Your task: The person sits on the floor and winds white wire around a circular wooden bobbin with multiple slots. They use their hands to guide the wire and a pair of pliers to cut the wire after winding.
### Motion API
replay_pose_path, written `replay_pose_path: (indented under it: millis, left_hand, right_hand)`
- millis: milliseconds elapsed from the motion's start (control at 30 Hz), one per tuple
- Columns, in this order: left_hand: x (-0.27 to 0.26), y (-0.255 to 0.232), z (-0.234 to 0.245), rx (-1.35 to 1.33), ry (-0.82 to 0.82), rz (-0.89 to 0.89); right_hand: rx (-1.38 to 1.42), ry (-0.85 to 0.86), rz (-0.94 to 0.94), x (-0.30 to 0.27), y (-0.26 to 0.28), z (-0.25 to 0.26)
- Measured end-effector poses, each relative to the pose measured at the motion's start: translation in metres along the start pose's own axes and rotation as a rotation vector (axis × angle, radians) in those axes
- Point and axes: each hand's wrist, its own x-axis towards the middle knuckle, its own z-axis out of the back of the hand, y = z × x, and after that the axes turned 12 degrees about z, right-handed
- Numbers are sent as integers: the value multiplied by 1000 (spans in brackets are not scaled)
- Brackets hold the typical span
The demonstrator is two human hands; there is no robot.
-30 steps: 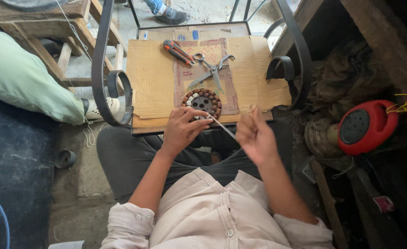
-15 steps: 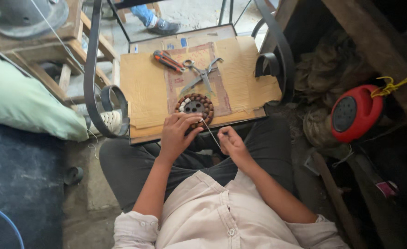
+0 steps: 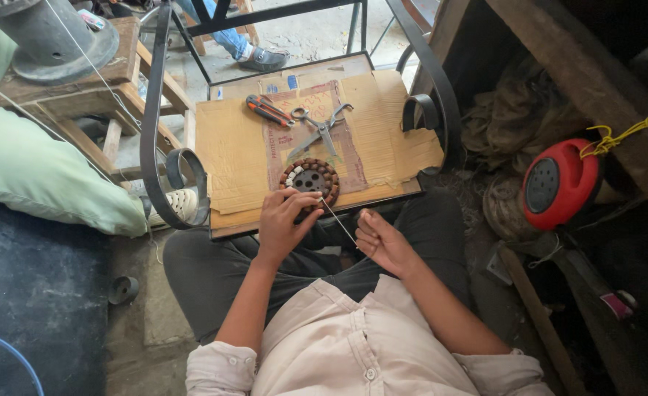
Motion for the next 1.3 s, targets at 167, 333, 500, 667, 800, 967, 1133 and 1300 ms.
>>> replay_pose_path:
  millis: [167, 333, 500, 667, 800, 967, 1133, 1300]
  left_hand:
    - [0, -2, -2, 17, -8, -27]
    - [0, 0, -3, 74, -21, -37]
    - [-4, 0, -4, 118, -17, -22]
    - [-7, -7, -6, 192, -23, -23]
    - [-7, -8, -4, 181, -23, -11]
    - [-8, -6, -4, 161, -12, -25]
    - [-8, -6, -5, 127, -39, -65]
    - [-6, -3, -3, 110, -23, -88]
  right_hand:
    - [-177, -49, -12, -3, -13, 18]
    - [-276, -40, -3, -4, -18, 38]
    - [-231, -135, 38, 0, -23, 51]
    - [-375, -99, -29, -6, -32, 53]
    - [-375, -95, -22, -6, -32, 52]
    - [-379, -139, -12, -6, -29, 52]
    - [-370, -87, 59, -9, -27, 45]
    - [-420, -115, 117, -6, -17, 8]
